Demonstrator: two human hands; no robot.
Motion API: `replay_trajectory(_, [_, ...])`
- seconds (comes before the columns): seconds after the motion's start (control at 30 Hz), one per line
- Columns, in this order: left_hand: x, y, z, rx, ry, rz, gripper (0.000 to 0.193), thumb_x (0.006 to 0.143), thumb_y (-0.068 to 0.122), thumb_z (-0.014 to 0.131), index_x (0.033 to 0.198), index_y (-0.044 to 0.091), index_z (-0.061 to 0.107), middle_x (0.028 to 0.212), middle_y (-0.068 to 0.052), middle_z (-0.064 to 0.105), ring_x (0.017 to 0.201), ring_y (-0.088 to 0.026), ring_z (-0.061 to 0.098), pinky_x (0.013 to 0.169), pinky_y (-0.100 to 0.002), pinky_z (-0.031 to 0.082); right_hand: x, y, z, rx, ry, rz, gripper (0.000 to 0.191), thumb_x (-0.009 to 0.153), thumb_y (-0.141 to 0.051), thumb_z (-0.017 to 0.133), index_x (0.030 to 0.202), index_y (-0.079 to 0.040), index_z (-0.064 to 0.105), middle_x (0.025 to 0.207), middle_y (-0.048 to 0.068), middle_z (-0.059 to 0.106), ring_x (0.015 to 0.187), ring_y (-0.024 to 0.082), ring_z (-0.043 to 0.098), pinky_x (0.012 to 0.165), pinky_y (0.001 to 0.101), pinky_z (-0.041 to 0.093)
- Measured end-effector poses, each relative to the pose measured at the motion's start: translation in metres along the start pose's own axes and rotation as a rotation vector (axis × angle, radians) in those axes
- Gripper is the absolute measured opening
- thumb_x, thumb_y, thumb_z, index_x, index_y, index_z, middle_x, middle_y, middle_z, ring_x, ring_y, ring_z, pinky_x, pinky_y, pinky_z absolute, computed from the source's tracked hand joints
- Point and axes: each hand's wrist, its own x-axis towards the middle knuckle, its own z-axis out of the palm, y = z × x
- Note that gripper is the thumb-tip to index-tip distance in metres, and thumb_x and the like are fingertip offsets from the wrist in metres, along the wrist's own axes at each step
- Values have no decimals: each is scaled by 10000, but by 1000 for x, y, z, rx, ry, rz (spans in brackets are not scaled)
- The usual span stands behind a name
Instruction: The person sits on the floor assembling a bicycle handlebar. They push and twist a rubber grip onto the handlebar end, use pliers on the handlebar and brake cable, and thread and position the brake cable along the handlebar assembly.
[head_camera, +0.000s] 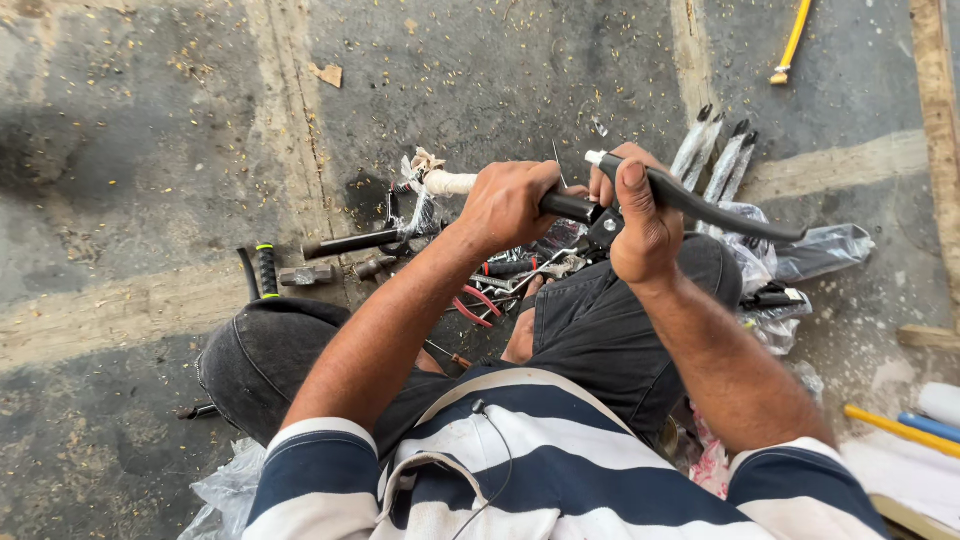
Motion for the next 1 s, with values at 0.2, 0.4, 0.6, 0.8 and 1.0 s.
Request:
replay_trajectory(0.2, [-14,3,21,39,54,4,250,797,180,780,815,68,558,717,-133,619,716,-395,640,632,-506,481,-4,-3,-6,-41,-53,209,471,1124,-407,526,875,-8,541,844,36,516,823,128,500,797,294,465])
replay_trajectory(0.4, [-24,2,31,-19,74,3,235,734,134,773,832,84,565,733,-117,632,721,-380,648,638,-501,484,-8,-2,-4,32,131,528,432,1075,-377,626,794,-60,544,767,19,525,771,134,529,773,315,464])
replay_trajectory(0.6, [-18,-6,33,-29,98,-2,266,731,133,779,869,92,555,755,-121,626,747,-393,641,652,-513,473,2,2,-3,-39,83,429,460,1035,-461,684,809,-81,554,762,23,539,745,135,549,859,335,574])
replay_trajectory(0.8, [-12,-13,23,-9,130,33,337,785,176,810,930,86,520,814,-141,628,811,-426,624,691,-526,463,20,-4,-11,-8,-18,403,548,1040,-612,663,1031,-70,587,894,60,609,842,148,643,828,362,618])
replay_trajectory(1.0, [6,-26,-14,-56,176,28,306,816,175,829,945,69,573,824,-163,657,820,-430,634,678,-497,482,28,-28,-13,-109,-191,305,805,948,-799,418,1238,-66,579,1092,35,649,941,141,651,744,345,607])
